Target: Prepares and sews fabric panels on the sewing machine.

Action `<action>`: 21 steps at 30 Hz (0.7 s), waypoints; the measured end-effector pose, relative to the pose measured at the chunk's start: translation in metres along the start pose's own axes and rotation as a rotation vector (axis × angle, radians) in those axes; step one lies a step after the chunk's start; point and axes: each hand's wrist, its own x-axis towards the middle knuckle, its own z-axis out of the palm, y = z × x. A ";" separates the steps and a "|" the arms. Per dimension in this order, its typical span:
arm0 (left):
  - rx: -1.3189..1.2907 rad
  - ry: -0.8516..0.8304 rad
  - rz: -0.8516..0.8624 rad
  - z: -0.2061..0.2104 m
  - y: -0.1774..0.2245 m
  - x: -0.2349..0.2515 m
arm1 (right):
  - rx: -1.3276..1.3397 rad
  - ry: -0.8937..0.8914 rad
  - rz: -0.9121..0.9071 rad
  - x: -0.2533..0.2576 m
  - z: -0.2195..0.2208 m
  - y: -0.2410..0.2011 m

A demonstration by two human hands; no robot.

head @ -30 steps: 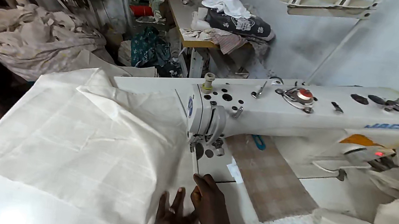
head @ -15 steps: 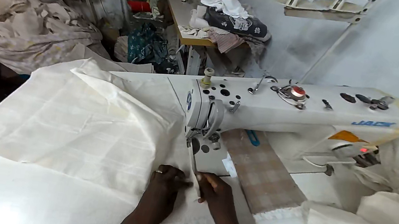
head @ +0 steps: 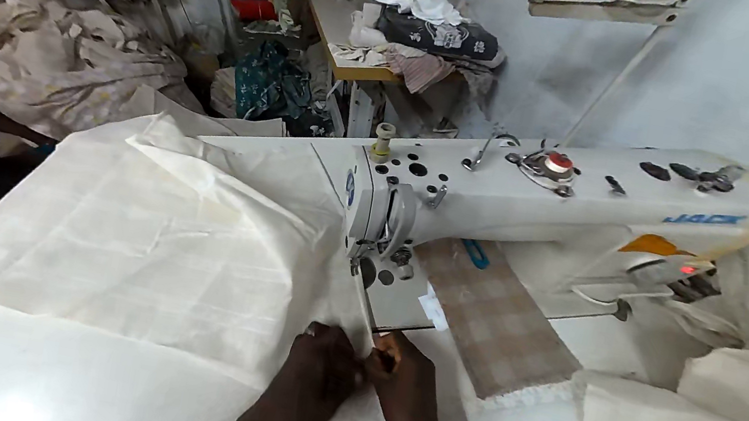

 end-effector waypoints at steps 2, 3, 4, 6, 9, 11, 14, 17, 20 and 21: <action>0.169 0.111 -0.087 0.001 -0.007 0.021 | 0.002 0.056 -0.061 -0.004 0.006 0.005; 0.314 0.174 -0.067 0.008 -0.012 0.026 | -0.013 0.077 -0.103 -0.007 0.009 0.007; 0.387 0.187 -0.050 0.013 -0.011 0.026 | -0.039 0.094 -0.148 -0.010 0.010 0.008; 0.356 0.141 0.003 0.018 -0.003 0.016 | -0.089 0.109 -0.225 -0.012 0.012 0.009; 0.193 0.193 0.092 0.025 -0.006 -0.003 | -0.142 0.116 -0.317 -0.004 0.015 0.013; 0.082 0.189 0.089 0.017 -0.016 0.002 | -0.162 0.123 -0.372 0.007 0.019 0.015; -0.051 0.098 0.072 -0.002 -0.029 0.024 | -0.182 0.086 -0.412 0.029 0.021 0.012; -0.104 0.024 0.040 -0.017 -0.041 0.046 | -0.178 0.014 -0.398 0.050 0.020 0.006; -0.108 -0.021 -0.025 -0.025 -0.052 0.066 | -0.157 0.008 -0.413 0.072 0.025 0.007; -0.113 -0.028 -0.048 -0.027 -0.055 0.073 | -0.138 -0.014 -0.396 0.079 0.025 0.007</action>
